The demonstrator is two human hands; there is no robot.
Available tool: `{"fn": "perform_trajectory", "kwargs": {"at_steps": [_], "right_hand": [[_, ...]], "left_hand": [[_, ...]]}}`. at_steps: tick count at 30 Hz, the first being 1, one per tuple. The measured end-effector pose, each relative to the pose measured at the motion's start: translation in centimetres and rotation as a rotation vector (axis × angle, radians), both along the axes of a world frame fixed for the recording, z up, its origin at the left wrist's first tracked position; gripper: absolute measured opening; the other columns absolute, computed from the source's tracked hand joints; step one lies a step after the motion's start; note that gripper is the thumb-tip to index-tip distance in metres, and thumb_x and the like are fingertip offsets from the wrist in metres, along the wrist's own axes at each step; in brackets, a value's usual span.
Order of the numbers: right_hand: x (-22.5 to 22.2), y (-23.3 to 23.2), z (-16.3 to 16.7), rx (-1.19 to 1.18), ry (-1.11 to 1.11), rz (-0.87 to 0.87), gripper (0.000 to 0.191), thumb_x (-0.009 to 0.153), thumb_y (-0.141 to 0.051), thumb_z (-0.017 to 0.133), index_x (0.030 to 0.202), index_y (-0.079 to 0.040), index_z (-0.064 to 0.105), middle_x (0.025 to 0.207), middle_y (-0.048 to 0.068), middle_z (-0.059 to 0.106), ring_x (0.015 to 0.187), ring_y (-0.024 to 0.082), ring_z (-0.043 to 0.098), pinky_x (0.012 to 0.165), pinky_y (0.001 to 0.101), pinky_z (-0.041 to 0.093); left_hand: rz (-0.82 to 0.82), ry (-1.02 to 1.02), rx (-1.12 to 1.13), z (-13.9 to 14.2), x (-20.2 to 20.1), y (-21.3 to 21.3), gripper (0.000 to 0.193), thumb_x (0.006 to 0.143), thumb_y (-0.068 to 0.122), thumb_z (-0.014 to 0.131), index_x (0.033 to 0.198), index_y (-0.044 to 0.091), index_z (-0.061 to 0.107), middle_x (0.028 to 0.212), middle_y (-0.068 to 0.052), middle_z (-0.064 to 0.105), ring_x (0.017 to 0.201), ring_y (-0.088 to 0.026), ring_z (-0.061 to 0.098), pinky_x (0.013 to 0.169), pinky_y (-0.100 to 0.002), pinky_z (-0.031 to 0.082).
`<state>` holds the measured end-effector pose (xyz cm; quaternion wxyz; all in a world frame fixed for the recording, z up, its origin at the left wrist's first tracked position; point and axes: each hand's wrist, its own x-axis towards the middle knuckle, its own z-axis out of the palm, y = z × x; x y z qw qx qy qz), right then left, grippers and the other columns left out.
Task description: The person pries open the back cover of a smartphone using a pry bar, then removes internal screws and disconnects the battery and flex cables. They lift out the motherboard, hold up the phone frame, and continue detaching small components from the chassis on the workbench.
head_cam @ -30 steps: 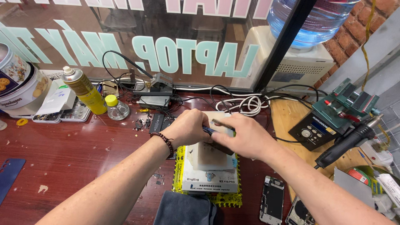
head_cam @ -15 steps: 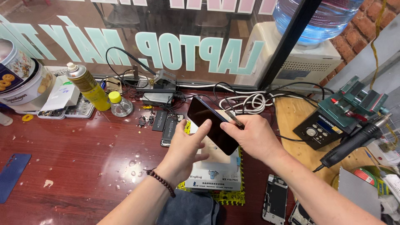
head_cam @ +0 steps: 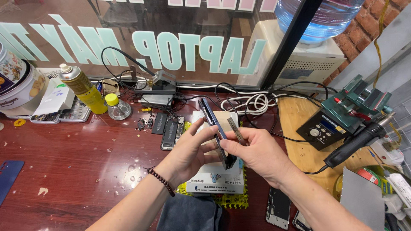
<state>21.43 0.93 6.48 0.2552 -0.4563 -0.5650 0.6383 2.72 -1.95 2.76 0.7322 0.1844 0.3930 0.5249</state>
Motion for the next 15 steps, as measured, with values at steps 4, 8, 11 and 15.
{"fn": "perform_trajectory", "kwargs": {"at_steps": [4, 8, 11, 15], "right_hand": [[0.5, 0.0, 0.3, 0.108, -0.054, -0.069, 0.023, 0.089, -0.018, 0.073, 0.103, -0.002, 0.08, 0.086, -0.001, 0.076, 0.075, 0.003, 0.062, 0.067, 0.0229, 0.05], [0.9, 0.3, 0.5, 0.147, -0.089, -0.145, 0.02, 0.09, -0.018, 0.074, 0.098, -0.001, 0.08, 0.079, -0.004, 0.069, 0.068, 0.002, 0.051, 0.059, 0.0217, 0.041], [1.3, 0.4, 0.6, 0.108, -0.059, -0.192, 0.019, 0.089, -0.019, 0.074, 0.096, -0.002, 0.079, 0.075, -0.007, 0.064, 0.063, 0.0, 0.044, 0.053, 0.0203, 0.034], [2.0, 0.4, 0.6, 0.017, -0.064, -0.241, 0.02, 0.091, -0.021, 0.076, 0.093, -0.001, 0.073, 0.066, -0.006, 0.052, 0.05, 0.002, 0.033, 0.042, 0.0232, 0.022]], "left_hand": [[-0.083, -0.056, 0.109, -0.7, 0.1, -0.1, 0.05, 0.089, 0.03, 0.067, 0.137, 0.02, 0.056, 0.114, -0.001, 0.068, 0.093, -0.016, 0.067, 0.081, -0.043, 0.057], [-0.073, -0.114, 0.068, -1.2, 0.0, 0.1, 0.037, 0.094, 0.033, 0.061, 0.129, 0.018, 0.059, 0.115, -0.002, 0.067, 0.098, -0.017, 0.066, 0.089, -0.045, 0.055], [-0.046, -0.187, 0.017, -1.3, 0.0, 0.3, 0.036, 0.097, 0.034, 0.058, 0.124, 0.01, 0.062, 0.113, -0.008, 0.07, 0.103, -0.022, 0.068, 0.096, -0.047, 0.055], [-0.019, -0.263, -0.04, -1.5, 0.4, 0.5, 0.042, 0.097, 0.037, 0.049, 0.12, 0.005, 0.065, 0.11, -0.01, 0.075, 0.104, -0.024, 0.069, 0.096, -0.047, 0.053]]}}
